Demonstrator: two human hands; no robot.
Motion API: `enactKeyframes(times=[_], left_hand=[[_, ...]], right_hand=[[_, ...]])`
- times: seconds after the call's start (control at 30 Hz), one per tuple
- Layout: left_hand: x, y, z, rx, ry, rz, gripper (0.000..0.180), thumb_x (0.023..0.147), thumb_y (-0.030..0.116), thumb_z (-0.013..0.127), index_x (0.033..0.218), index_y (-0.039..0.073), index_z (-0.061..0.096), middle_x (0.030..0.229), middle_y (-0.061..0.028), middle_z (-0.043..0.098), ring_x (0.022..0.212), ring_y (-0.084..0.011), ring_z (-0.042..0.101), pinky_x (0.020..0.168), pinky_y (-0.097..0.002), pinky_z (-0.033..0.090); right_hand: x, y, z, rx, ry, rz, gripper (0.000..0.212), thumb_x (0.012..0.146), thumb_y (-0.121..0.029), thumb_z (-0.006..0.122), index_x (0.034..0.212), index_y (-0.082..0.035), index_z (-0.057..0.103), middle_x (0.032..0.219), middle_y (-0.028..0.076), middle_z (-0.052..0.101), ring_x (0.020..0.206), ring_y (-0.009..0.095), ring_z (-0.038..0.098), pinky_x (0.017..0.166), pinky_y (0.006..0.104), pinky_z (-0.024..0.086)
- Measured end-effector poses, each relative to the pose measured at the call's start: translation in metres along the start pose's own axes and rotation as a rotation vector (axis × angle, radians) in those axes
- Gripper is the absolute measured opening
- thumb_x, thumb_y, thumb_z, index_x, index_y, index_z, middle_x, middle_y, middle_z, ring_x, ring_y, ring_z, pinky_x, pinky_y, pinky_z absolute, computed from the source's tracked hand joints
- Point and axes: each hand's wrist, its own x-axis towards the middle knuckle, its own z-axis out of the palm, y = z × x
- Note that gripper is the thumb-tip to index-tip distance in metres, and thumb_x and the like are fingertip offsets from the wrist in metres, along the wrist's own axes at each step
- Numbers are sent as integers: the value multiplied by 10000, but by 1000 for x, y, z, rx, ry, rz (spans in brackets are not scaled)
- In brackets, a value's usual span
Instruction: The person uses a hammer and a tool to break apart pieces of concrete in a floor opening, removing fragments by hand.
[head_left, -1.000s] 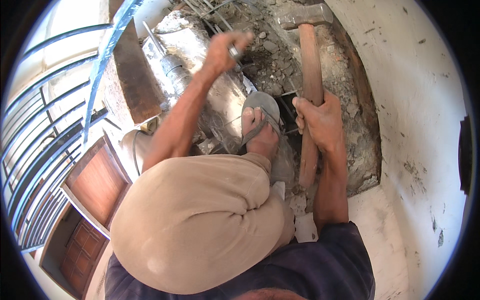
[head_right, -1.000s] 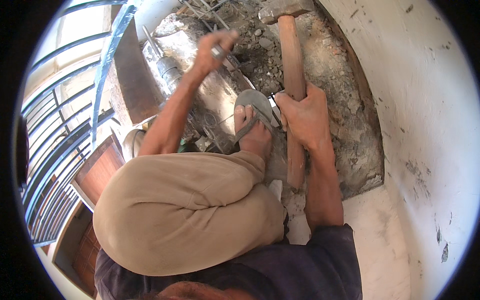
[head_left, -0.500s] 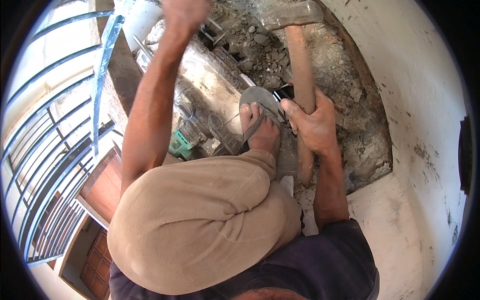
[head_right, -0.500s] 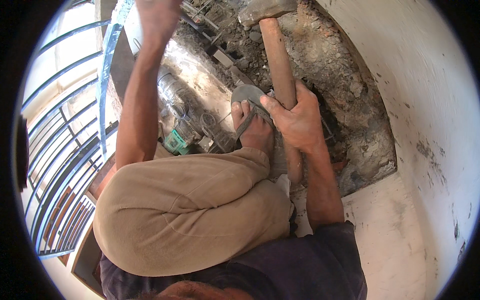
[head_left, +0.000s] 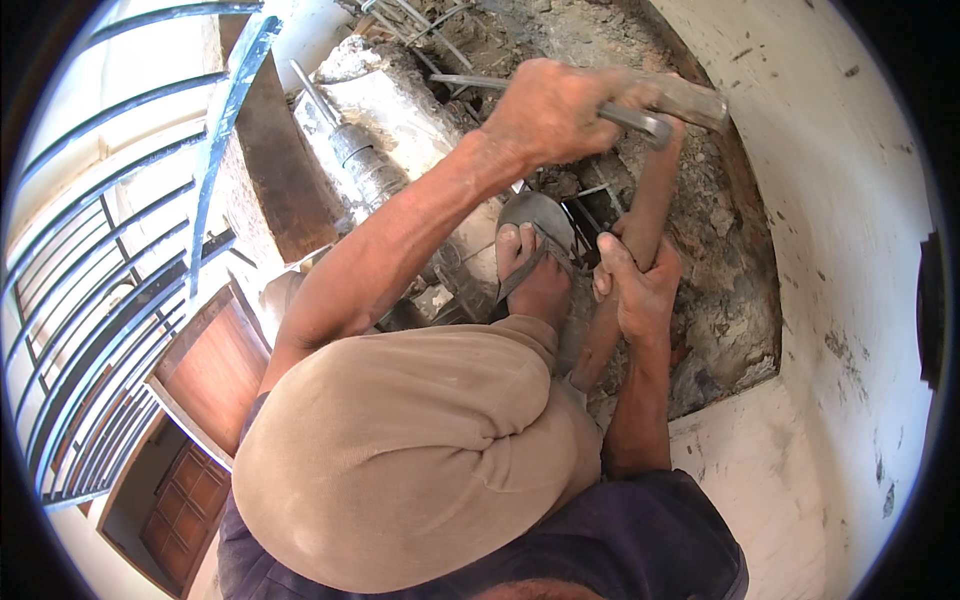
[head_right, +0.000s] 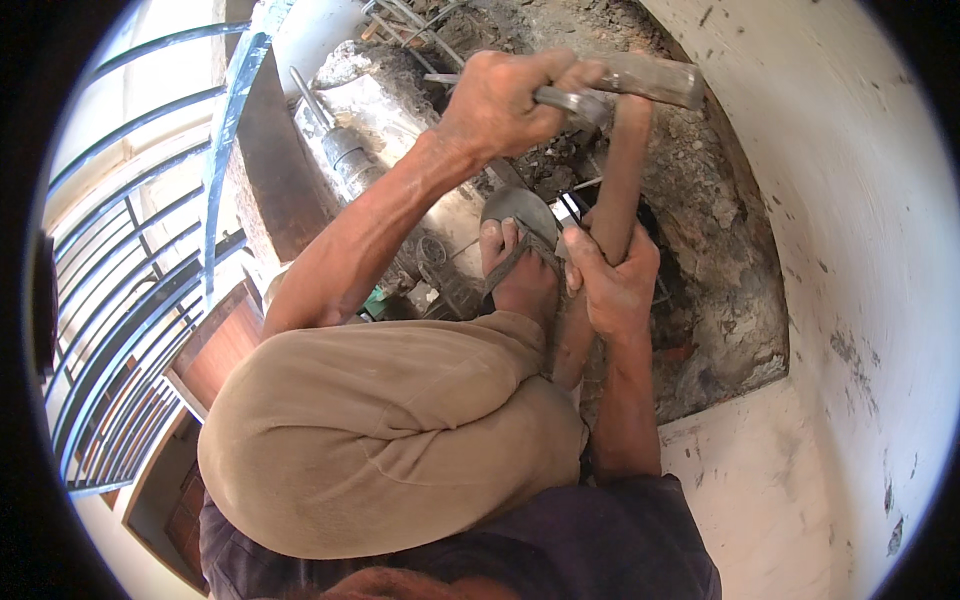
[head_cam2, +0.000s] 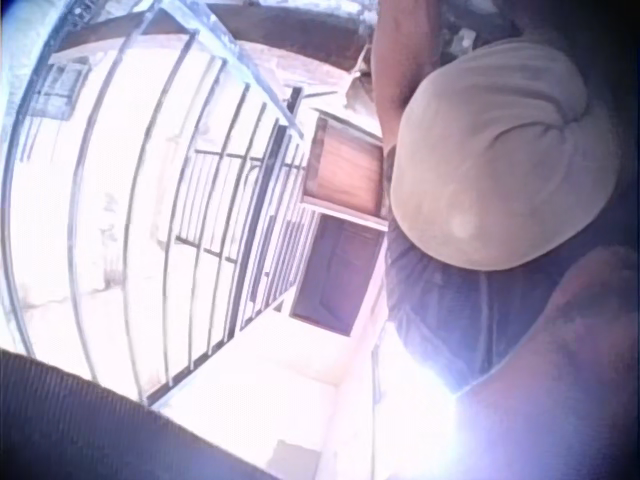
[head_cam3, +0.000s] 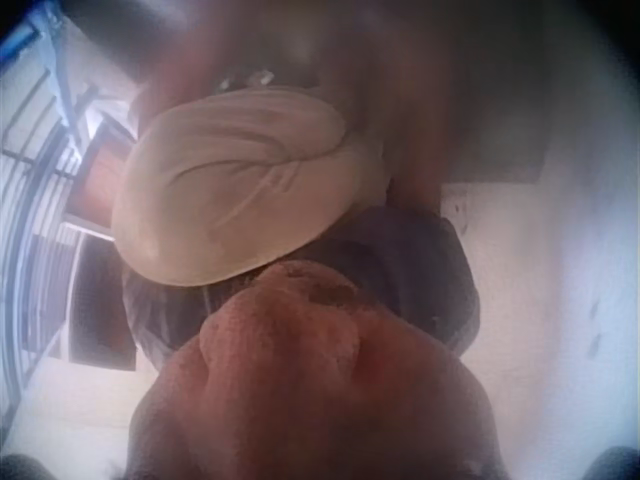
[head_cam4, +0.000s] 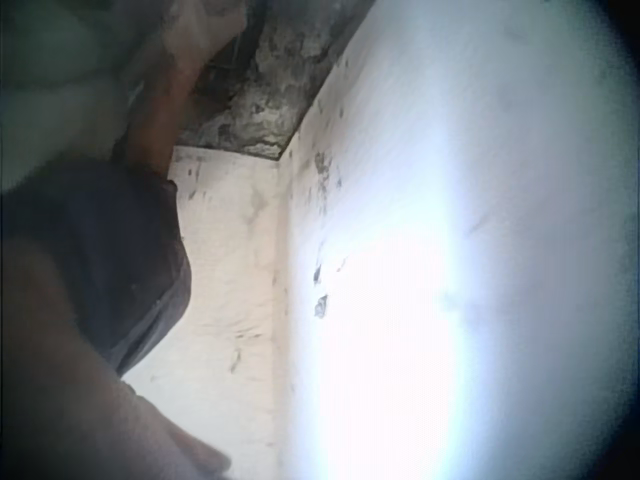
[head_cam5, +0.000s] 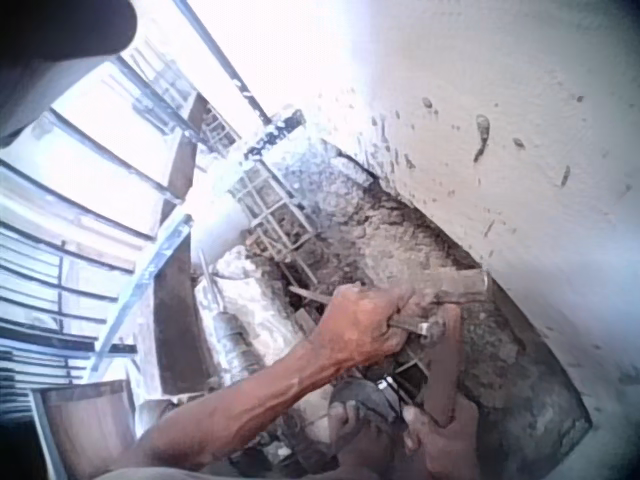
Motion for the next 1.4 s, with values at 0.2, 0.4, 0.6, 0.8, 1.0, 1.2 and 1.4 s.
enactKeyframes(times=[0.2, 0.4, 0.6, 0.8, 1.0, 1.2, 1.4], left_hand=[[15, -1, 4, 1, 53, 40, 157, 982, 245, 665, 1045, 141, 765, 565, -134, 578, 475, -277, 591, 469, -416, 460], [-4, -69, 14, -18, -6, -22, 361, 880, 86, 608, 1206, 144, 753, 649, -149, 646, 533, -234, 640, 515, -396, 501], [-23, -95, 7, 76, -108, -144, 336, 900, 97, 627, 1216, 133, 736, 663, -164, 627, 511, -256, 580, 541, -412, 471], [-21, -95, 16, 68, -63, -133, 188, 877, 137, 657, 1050, 110, 724, 653, -190, 589, 558, -362, 574, 560, -460, 463], [-14, -90, 16, 22, 24, -106, 282, 866, 141, 654, 1135, 140, 739, 696, -202, 625, 609, -386, 625, 584, -473, 480], [-11, -101, 13, 55, 3, -179, 369, 857, 134, 650, 1211, 175, 745, 711, -209, 637, 601, -379, 624, 580, -470, 491], [-8, -103, 18, 35, 13, -151, 272, 850, 177, 688, 1114, 141, 744, 723, -205, 664, 630, -394, 650, 598, -473, 519]], right_hand=[[3, -4, -5, 22, 34, -64, 207, 925, -83, 739, 1013, 5, 573, 703, 25, 563, 538, 108, 551, 489, 300, 450], [-1, -6, -1, 15, -8, -46, 214, 922, -83, 746, 1024, 0, 577, 708, 22, 566, 537, 104, 550, 492, 293, 448], [-6, -1, 3, -7, -16, -112, 219, 920, -74, 746, 1040, 7, 582, 713, 21, 572, 534, 100, 550, 496, 288, 448], [-6, -10, 9, 9, -17, -151, 227, 908, -40, 750, 1055, 20, 587, 731, 34, 590, 537, 102, 555, 489, 293, 453], [-1, -32, 9, -10, -8, -219, 242, 902, -57, 763, 1048, 27, 590, 735, 51, 604, 543, 107, 572, 492, 284, 462], [-3, -46, 15, -50, -11, -288, 236, 903, -42, 752, 1055, 33, 589, 738, 53, 599, 547, 112, 577, 492, 284, 464], [-6, -47, 18, -23, 0, -279, 213, 899, -29, 742, 1039, 32, 595, 735, 53, 598, 542, 116, 578, 491, 283, 463]])
